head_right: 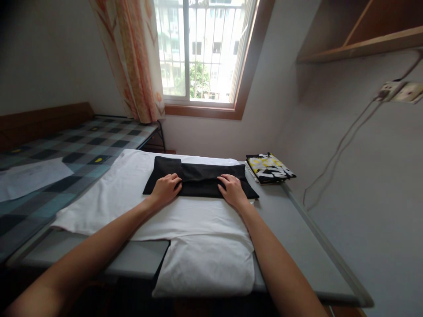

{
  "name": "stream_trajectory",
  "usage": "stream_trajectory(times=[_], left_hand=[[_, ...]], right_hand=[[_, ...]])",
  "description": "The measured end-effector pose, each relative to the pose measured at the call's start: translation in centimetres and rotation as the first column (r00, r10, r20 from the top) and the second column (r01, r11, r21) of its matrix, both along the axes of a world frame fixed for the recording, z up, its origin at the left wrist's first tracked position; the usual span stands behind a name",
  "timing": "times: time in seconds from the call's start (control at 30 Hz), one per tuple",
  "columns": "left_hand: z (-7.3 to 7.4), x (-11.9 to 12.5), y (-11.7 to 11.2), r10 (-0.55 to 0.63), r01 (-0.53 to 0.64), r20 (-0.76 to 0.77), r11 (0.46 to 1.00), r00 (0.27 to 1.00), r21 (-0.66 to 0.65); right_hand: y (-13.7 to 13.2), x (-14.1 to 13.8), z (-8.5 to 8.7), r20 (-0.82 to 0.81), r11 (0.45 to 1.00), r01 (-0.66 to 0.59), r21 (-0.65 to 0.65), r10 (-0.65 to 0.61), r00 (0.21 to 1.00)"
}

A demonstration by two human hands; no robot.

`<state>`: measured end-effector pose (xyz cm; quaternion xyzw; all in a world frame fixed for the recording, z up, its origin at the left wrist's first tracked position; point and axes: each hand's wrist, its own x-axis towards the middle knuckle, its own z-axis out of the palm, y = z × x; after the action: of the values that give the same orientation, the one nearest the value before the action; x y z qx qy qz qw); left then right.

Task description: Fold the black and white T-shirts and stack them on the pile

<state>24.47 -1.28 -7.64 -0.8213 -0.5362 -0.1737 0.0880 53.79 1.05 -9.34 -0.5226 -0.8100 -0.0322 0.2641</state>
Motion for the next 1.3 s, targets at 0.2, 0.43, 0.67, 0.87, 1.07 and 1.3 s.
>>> stream_trajectory(times=[0.2,0.43,0.67,0.87,1.07,1.3], left_hand=[[-0.1,-0.1,0.2,-0.020,0.018,0.073,1.000,0.997,0.025],[-0.2,-0.4,0.5,-0.072,0.072,0.059,0.997,0.996,0.003],[0.6,-2.2,1.2,-0.246,0.258,0.162,0.965,0.956,-0.056],[0.6,-5.8,3.9,0.158,-0.222,0.487,0.972,0.859,0.077],[-1.5,-8.6,6.6,0.348,-0.322,0.570,0.935,0.745,-0.150],[-1.6,-7.8,6.1,0.378,-0.322,0.328,0.922,0.866,-0.213]], right_hand=[[-0.3,-3.8,2.7,-0.070,0.994,-0.017,-0.107,0.009,0.998],[3.0,-12.3,5.5,-0.160,0.935,0.008,-0.355,-0.069,0.985],[6.6,-17.9,5.2,-0.038,0.761,0.199,-0.617,-0.281,0.959],[7.6,-18.8,4.3,-0.071,0.696,0.226,-0.682,-0.371,0.926],[8.1,-19.2,4.3,-0.292,0.709,0.068,-0.702,-0.373,0.880],[7.3,-17.8,6.6,-0.458,0.761,-0.067,-0.646,-0.316,0.831]])
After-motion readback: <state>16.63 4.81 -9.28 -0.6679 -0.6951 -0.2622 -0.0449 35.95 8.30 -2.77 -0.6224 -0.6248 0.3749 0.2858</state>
